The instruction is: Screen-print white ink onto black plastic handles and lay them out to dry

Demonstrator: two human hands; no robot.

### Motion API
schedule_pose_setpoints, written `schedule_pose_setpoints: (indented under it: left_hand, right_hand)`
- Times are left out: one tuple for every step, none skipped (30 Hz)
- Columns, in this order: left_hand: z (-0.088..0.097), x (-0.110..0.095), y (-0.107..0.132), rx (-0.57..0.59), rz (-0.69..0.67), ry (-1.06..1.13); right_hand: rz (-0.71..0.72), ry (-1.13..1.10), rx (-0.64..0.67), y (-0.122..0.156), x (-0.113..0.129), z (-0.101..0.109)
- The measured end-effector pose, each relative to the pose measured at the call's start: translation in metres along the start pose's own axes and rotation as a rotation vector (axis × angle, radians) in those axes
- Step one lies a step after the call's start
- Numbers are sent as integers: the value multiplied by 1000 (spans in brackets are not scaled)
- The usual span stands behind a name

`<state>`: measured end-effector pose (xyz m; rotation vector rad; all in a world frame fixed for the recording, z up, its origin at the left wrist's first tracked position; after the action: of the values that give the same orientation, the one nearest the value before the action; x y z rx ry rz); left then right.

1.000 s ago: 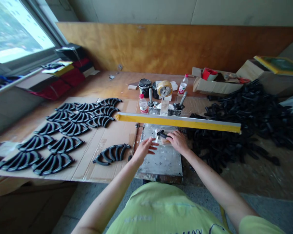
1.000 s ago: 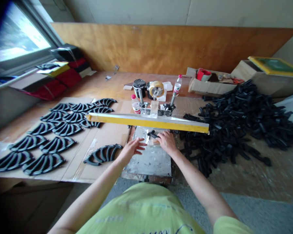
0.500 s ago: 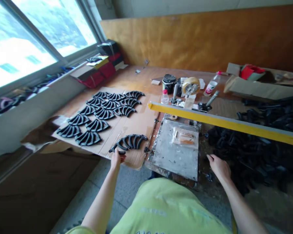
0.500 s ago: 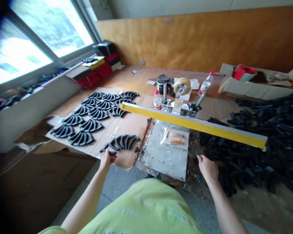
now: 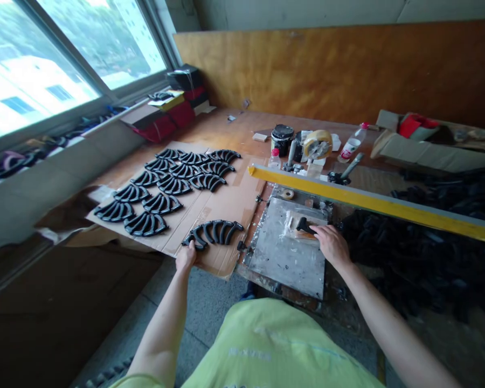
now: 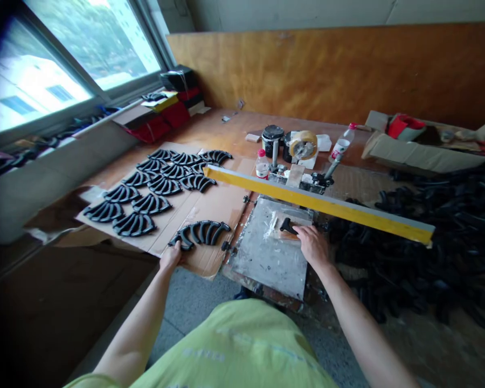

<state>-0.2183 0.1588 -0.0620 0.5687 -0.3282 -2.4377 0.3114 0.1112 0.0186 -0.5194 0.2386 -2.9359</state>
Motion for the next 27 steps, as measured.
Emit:
schedule_pose_setpoints:
  left_hand:
    - [0,1,0,2,20,2]
    - [-1,2,0,0,41,3]
    - [-2,3,-1,-7,62,4]
    - [-2,4,-2,-17,80,8]
    - [-3,6,-4,-28,96,12]
    - [-3,7,-5,-39,108,16]
    - [-3,8,-7,-49,118,20]
    - [-3,8,-7,-57,124,25]
    - [-3,9,-7,-64,127,30]
    - [-3,10,-6,-69,127,35]
    - [-4,11,-5,-73,126,42]
    - [-5,12,-4,-75,122,49]
    - [-6,13,-2,-78,119,57]
    - [-7,14,-1,-79,116,64]
    - [-9,15,-1,-79,115,72]
    - [-10,17,-1,-74,114,78]
    - [-11,19,-3,-67,114,82]
    - [-11,20,-5,-57,113,84]
    - [-11,22,-7,-50,112,83]
    - [-10,23,-10,-46,111,79]
    - [-8,24,-12,-47,112,75]
    - [-6,25,-15,-53,113,69]
    - [-4,25,-17,-59,114,64]
    - [-3,25,-20,-63,112,60]
    - [-1,24,-23,-64,103,58]
    - [-1,22,-26,-61,86,57]
    - [0,20,-28,-57,64,59]
  right_hand:
    - [36,19,17,-7,4,-1]
    - [65,38,36,-12,6,-2]
    - [87,58,55,-16,8,-3]
    - [102,83,66,-19,11,-3]
    - [110,106,65,-22,14,-3]
    - [119,121,57,-25,19,-3]
    - [133,119,46,-29,27,-3]
    - [157,95,42,-33,39,-5]
    - [189,48,47,-38,54,-10]
    - [230,-16,68,-43,73,-17]
    - [274,-86,103,-49,96,-28]
    - [314,-152,146,-56,120,-40]
    - [343,-208,193,-63,144,-55]
    - [367,-249,244,-70,169,-71]
    - [382,-272,295,-77,192,-87]
    - [393,-277,344,-85,212,-104]
    - [397,-264,389,-92,231,-119]
    - [396,-234,427,-98,246,-134]
    - [388,-192,459,-104,258,-146]
    - [374,-144,483,-109,266,-156]
    - [351,-96,498,-113,272,-165]
    - [327,-55,509,-116,276,-171]
    - [303,-26,517,-119,278,-176]
    - [284,-11,523,-120,279,-179]
    - [270,-9,528,-121,280,-182]
    - [257,-15,533,-122,281,-184]
    - [247,-28,537,-123,282,-185]
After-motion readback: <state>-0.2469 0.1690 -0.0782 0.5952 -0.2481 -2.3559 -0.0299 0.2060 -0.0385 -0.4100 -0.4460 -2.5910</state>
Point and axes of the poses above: each hand's wrist, its own y-axis away from the middle knuckle, its own z-axis out of the back of the hand, x = y × z, the point moved 6 cm from there along -y, towards the middle knuckle, and after that the axes turned 3 degrees about x, right-handed, at the moved point
